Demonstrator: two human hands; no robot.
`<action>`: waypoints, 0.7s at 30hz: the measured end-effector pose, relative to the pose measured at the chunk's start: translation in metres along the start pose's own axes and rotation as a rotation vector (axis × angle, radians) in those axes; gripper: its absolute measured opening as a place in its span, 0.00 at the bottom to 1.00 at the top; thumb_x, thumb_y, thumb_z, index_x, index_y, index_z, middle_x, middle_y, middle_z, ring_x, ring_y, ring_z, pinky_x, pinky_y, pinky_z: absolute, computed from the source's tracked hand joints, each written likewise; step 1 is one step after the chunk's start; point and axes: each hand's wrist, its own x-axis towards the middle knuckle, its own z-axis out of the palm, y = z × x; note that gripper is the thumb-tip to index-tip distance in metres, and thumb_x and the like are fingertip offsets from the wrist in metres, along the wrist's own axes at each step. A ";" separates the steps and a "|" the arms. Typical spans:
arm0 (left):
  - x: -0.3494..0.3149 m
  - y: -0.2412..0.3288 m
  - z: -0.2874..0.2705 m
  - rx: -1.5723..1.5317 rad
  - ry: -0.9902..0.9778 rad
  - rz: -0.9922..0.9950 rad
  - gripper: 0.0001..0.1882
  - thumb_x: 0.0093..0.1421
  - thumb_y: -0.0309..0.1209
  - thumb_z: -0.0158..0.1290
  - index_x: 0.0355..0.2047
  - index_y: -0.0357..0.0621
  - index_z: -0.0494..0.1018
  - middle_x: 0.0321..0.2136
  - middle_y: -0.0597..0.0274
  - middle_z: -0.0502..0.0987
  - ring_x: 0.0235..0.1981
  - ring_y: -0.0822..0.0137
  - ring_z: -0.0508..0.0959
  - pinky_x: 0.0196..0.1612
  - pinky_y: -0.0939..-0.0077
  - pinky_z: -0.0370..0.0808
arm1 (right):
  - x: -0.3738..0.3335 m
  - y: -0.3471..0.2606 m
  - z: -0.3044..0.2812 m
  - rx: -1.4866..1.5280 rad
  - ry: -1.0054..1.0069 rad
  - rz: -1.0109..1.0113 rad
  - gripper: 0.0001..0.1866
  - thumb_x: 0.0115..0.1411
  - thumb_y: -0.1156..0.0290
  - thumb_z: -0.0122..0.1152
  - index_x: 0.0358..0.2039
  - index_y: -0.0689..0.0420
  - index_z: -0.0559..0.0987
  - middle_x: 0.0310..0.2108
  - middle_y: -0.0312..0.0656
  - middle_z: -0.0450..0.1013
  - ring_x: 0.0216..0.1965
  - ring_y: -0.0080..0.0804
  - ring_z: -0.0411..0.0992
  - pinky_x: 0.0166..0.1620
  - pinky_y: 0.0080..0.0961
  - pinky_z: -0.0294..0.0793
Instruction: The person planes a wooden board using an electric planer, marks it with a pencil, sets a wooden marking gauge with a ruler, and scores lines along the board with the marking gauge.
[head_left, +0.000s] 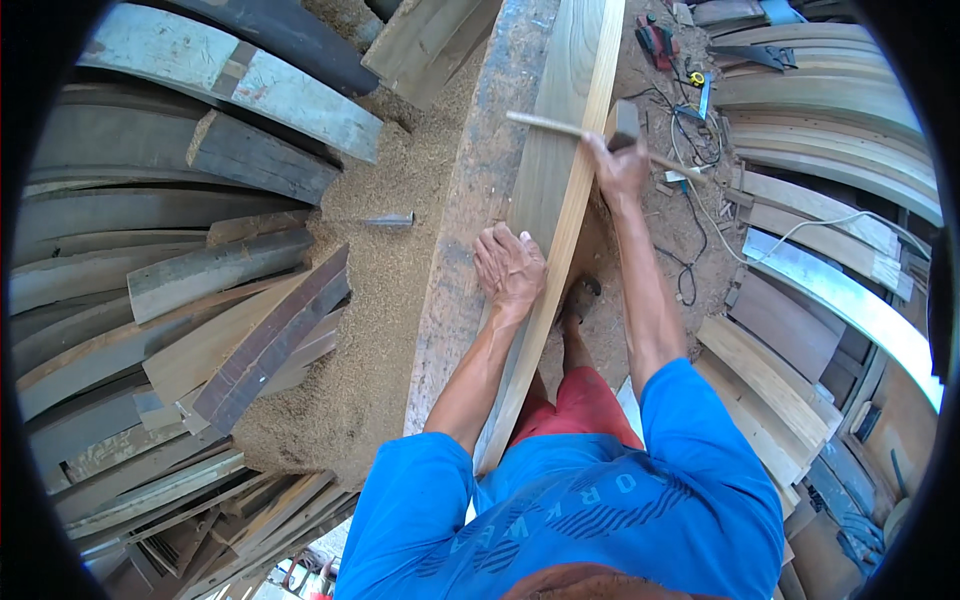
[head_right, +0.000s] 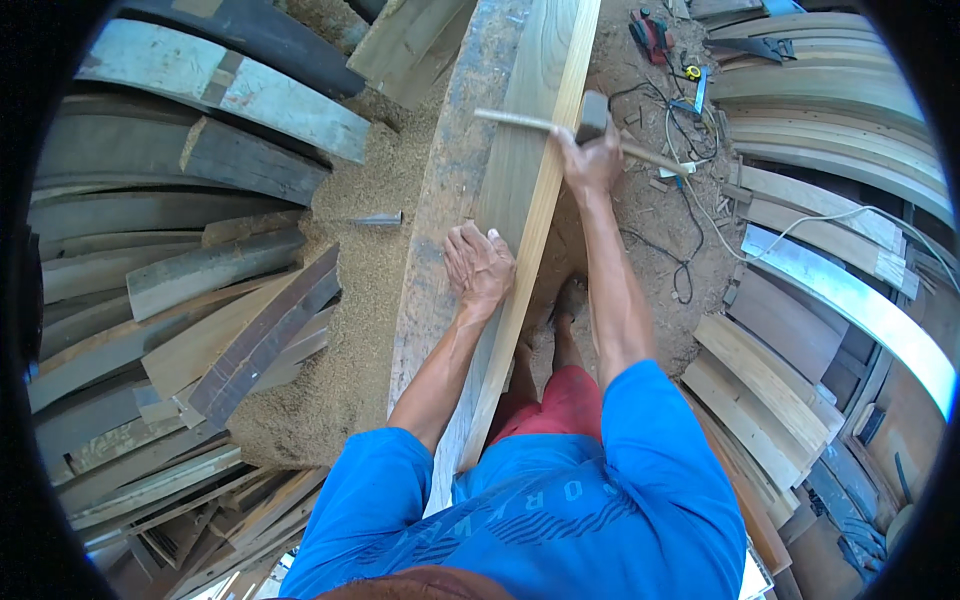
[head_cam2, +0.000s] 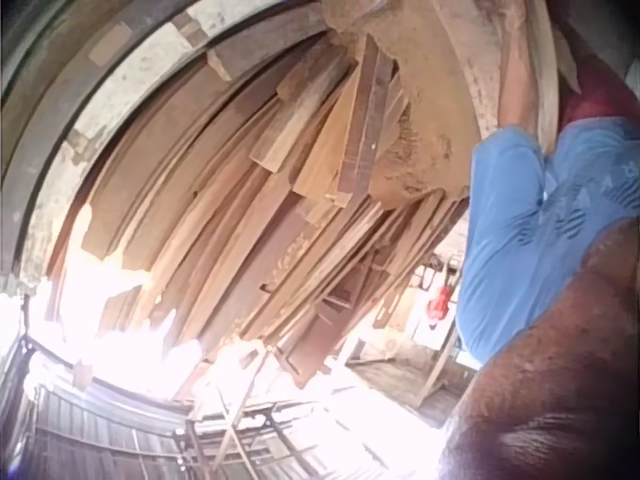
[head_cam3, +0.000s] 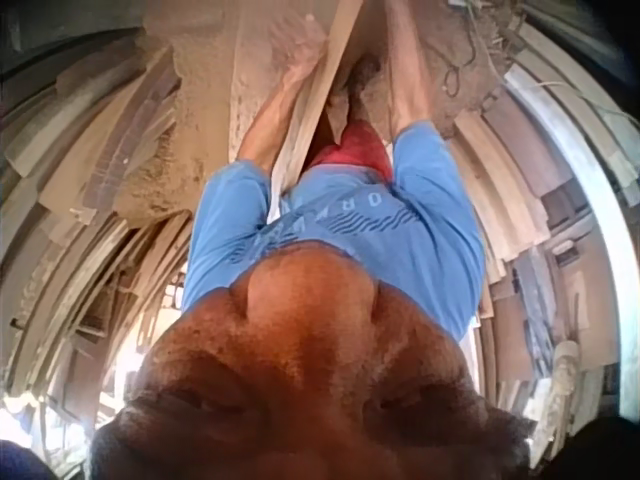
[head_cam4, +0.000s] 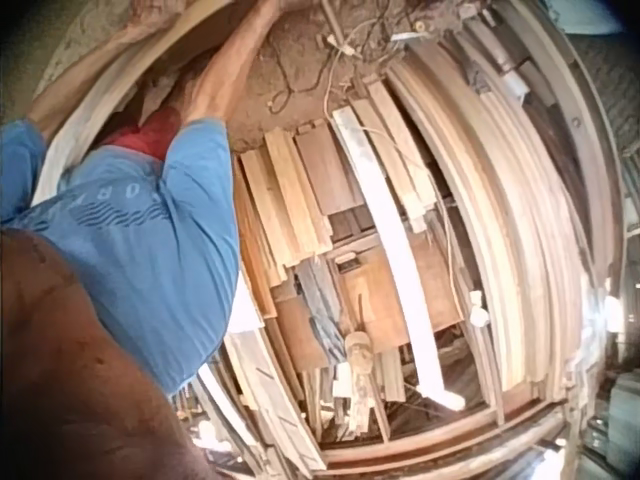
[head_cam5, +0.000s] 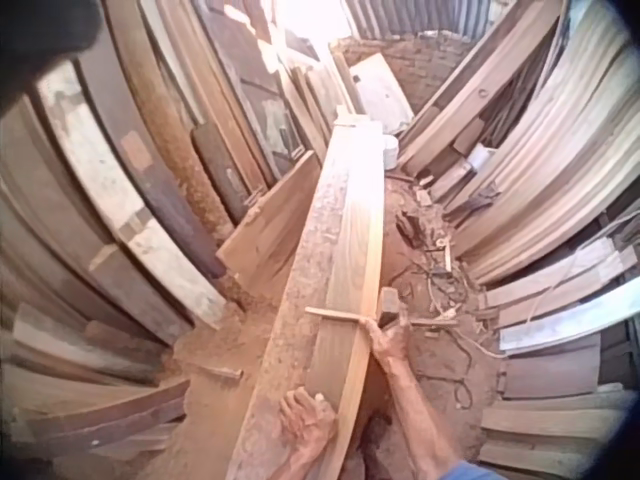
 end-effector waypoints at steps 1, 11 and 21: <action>0.002 0.001 -0.001 -0.003 -0.012 -0.008 0.21 0.61 0.36 0.56 0.48 0.36 0.65 0.43 0.44 0.69 0.47 0.44 0.71 0.49 0.48 0.69 | -0.006 0.000 -0.006 0.063 -0.059 -0.004 0.38 0.48 0.60 0.81 0.58 0.59 0.76 0.44 0.54 0.79 0.46 0.52 0.79 0.49 0.43 0.77; 0.004 0.013 -0.010 -0.016 -0.052 0.002 0.22 0.63 0.35 0.52 0.51 0.31 0.65 0.45 0.39 0.70 0.48 0.40 0.70 0.52 0.46 0.68 | 0.048 0.005 0.011 0.146 0.016 -0.127 0.35 0.51 0.65 0.78 0.57 0.63 0.75 0.50 0.56 0.77 0.51 0.51 0.78 0.54 0.43 0.76; 0.003 -0.006 0.001 0.019 -0.067 0.008 0.25 0.60 0.34 0.55 0.52 0.33 0.63 0.45 0.41 0.69 0.48 0.41 0.70 0.50 0.46 0.69 | 0.046 -0.009 0.009 0.065 -0.087 0.008 0.39 0.48 0.62 0.80 0.59 0.60 0.75 0.51 0.57 0.76 0.51 0.55 0.77 0.55 0.45 0.76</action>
